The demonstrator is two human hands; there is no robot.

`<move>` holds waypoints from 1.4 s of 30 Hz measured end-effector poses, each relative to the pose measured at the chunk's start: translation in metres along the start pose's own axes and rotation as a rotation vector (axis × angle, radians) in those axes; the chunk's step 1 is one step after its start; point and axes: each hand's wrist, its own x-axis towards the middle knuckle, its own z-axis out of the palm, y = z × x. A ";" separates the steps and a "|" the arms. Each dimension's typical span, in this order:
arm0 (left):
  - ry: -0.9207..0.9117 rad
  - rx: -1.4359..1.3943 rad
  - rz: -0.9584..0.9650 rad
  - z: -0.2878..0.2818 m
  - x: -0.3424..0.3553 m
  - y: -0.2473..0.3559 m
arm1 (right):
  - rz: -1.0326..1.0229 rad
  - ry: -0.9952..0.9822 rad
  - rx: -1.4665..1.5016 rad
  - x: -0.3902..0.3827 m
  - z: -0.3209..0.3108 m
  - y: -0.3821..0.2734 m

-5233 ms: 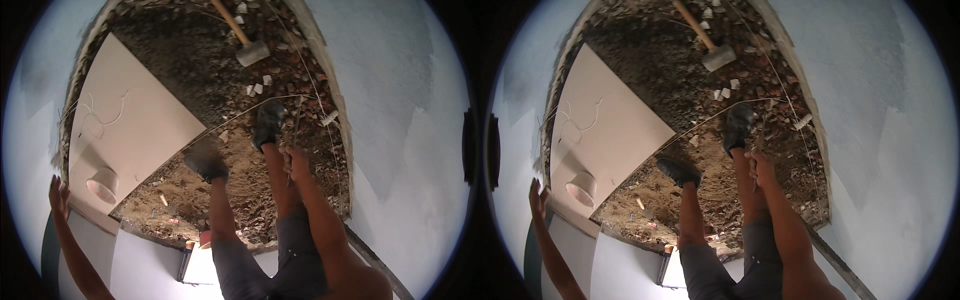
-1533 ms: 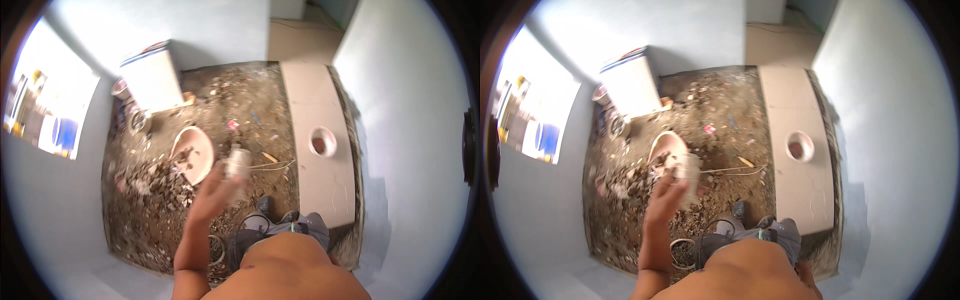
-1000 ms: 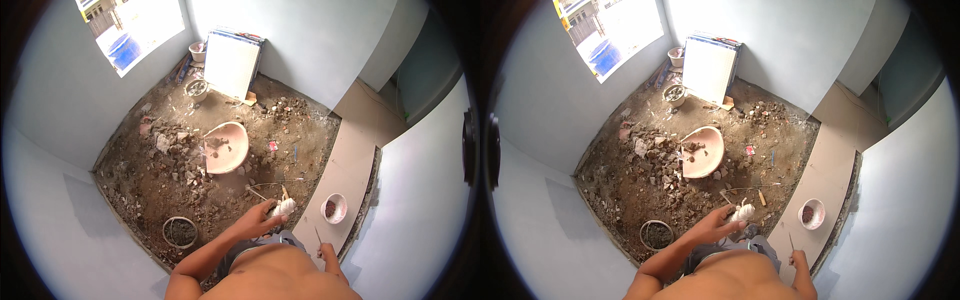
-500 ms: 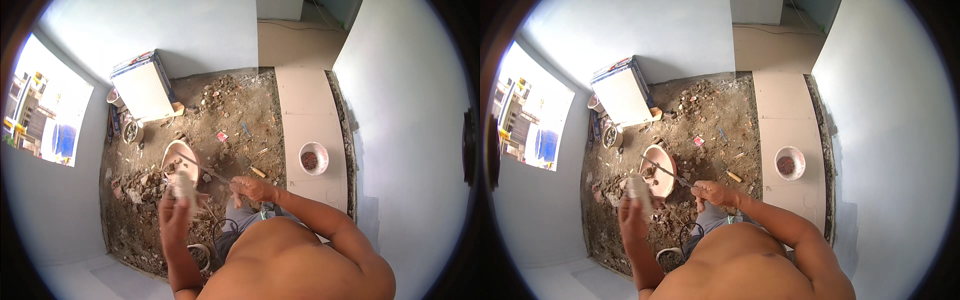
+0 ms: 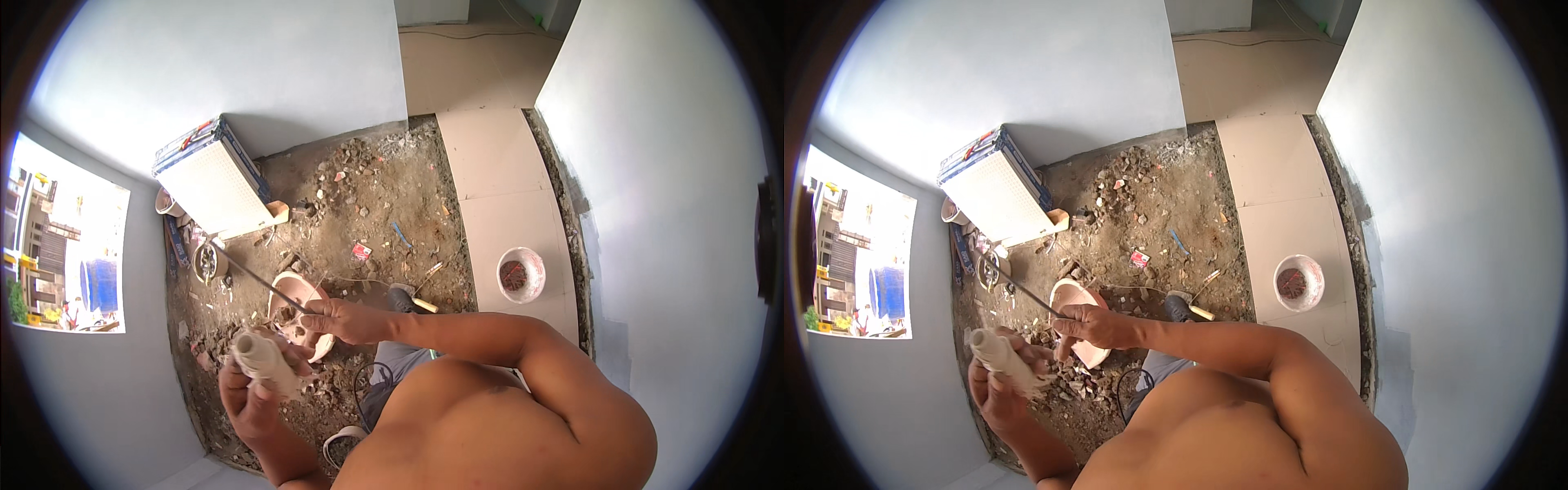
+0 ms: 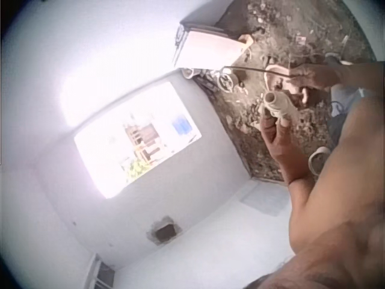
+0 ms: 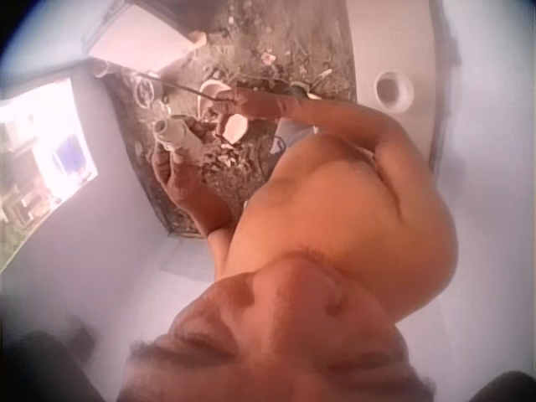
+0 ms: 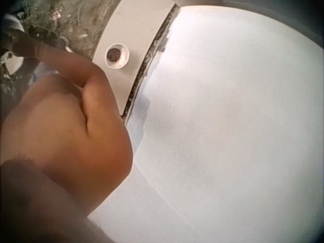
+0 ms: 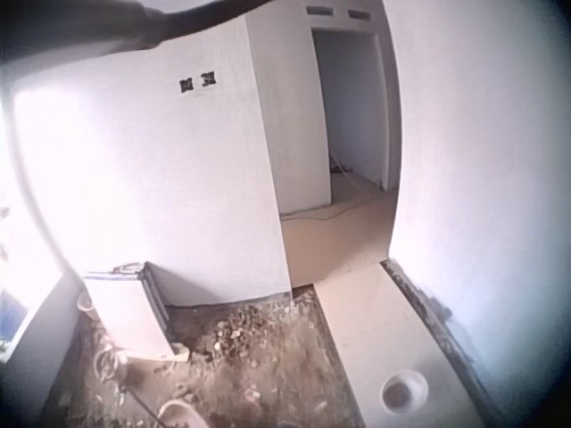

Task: The person installs floor tiles in a room under renovation. They use a mallet to tap tiles into place, measure the floor with a tape measure, and mark tiles with a pen. A second person briefly enters the scene.

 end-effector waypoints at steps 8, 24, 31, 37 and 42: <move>-0.022 0.075 0.012 -0.066 0.101 0.031 | -0.125 0.396 1.028 0.106 -0.087 -0.050; 0.249 -0.066 -0.160 -0.058 0.179 -0.043 | 0.223 1.325 1.371 -0.136 -0.290 0.069; 0.465 -0.062 -0.148 -0.002 0.204 -0.053 | 0.163 1.154 1.324 -0.191 -0.373 0.030; 0.378 -0.071 -0.123 0.019 0.232 -0.057 | -0.060 1.259 0.762 -0.219 -0.479 -0.136; 0.425 -0.219 0.000 -0.005 0.248 -0.058 | -0.814 1.350 0.842 -0.222 -0.556 -0.286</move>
